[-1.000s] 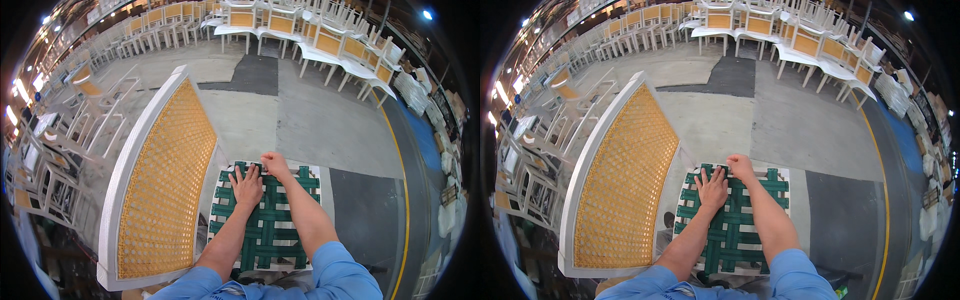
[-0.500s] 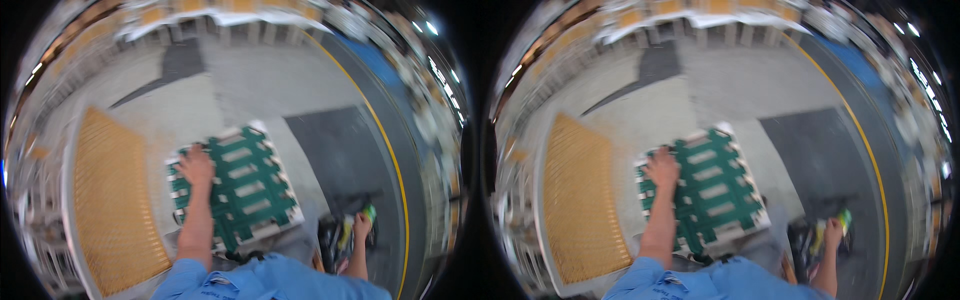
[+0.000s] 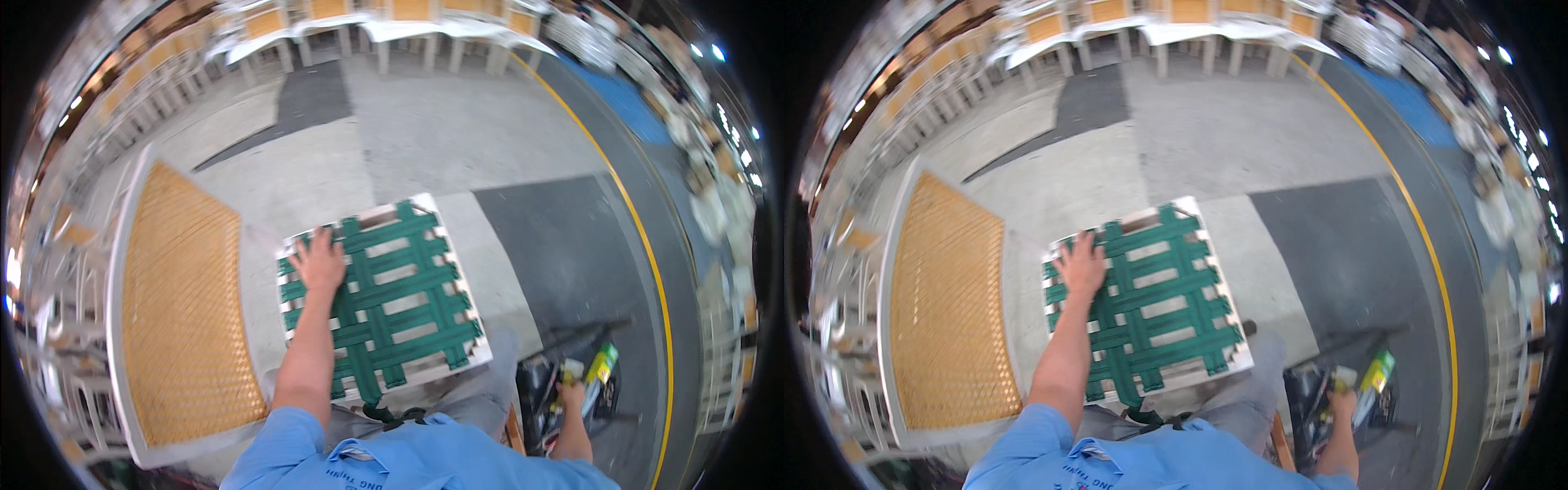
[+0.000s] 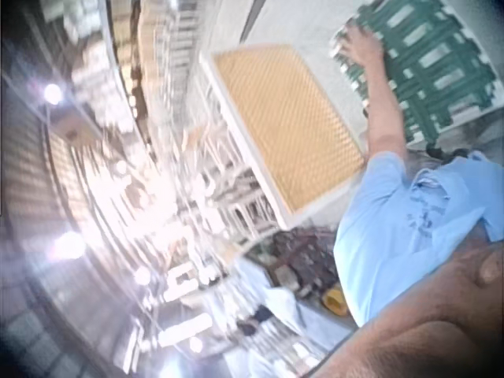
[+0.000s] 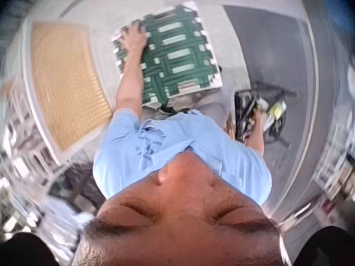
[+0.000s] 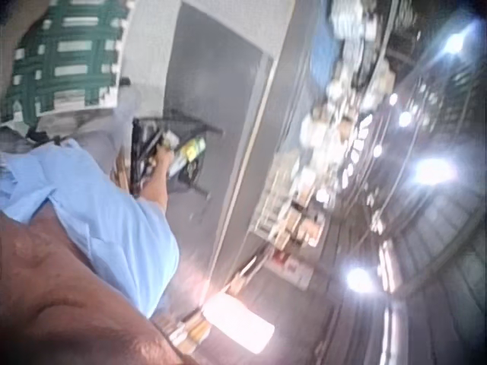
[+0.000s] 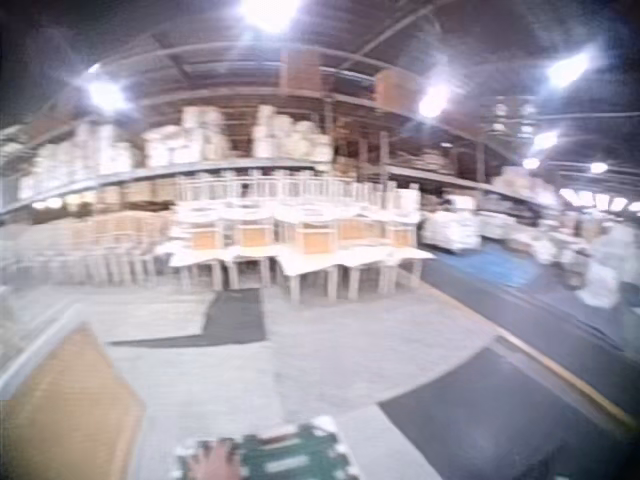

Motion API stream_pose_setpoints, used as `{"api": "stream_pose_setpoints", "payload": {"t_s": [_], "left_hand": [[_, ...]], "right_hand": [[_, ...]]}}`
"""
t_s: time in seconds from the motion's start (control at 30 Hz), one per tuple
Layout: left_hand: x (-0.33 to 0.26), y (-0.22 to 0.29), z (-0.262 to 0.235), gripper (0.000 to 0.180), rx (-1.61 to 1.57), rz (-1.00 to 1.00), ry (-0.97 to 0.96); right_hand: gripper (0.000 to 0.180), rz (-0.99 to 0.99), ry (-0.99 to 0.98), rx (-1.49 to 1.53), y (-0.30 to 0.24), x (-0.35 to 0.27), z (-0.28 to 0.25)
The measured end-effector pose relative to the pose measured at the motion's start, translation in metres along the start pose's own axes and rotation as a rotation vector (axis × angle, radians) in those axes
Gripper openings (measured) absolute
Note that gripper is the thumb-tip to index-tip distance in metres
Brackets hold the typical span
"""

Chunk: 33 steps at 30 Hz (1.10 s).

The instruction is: The person weaves green plastic straps into a white chair frame to create a seat. They interlace the straps by hand and use a pneumatic staple gun to secure the edges.

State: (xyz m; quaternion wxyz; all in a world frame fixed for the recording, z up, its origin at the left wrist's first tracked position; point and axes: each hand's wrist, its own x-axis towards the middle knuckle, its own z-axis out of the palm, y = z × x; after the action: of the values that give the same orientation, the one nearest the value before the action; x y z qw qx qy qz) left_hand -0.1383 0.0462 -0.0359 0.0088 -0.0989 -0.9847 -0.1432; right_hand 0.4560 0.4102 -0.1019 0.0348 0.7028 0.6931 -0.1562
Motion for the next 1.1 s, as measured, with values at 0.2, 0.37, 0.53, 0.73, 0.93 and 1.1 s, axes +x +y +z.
{"api": "stream_pose_setpoints", "payload": {"t_s": [0.2,0.37,0.53,0.73,0.93,1.1], "left_hand": [[-0.007,-0.015,-0.001,0.055,-0.11,-0.03,-0.002],[-0.006,-0.016,0.003,0.052,-0.15,-0.041,0.009],[-0.005,-0.031,0.003,0.047,-0.216,-0.095,0.005],[0.002,-0.03,0.003,0.046,-0.282,-0.081,-0.027],[0.004,-0.03,0.002,0.046,-0.338,-0.099,0.01],[0.004,-0.033,0.001,0.046,-0.364,-0.131,0.006]], "right_hand": [[0.066,-0.133,0.031,0.603,-0.008,0.003,-0.009],[0.048,-0.413,-0.204,0.957,-0.099,-0.01,-0.07],[0.04,-0.646,-0.699,0.84,-0.322,-0.114,-0.146],[0.032,-0.754,-1.163,0.716,-0.527,-0.212,-0.063],[0.026,-0.699,-1.134,0.568,-0.621,-0.274,0.019],[0.026,-0.706,-1.091,0.497,-0.635,-0.287,0.042]]}}
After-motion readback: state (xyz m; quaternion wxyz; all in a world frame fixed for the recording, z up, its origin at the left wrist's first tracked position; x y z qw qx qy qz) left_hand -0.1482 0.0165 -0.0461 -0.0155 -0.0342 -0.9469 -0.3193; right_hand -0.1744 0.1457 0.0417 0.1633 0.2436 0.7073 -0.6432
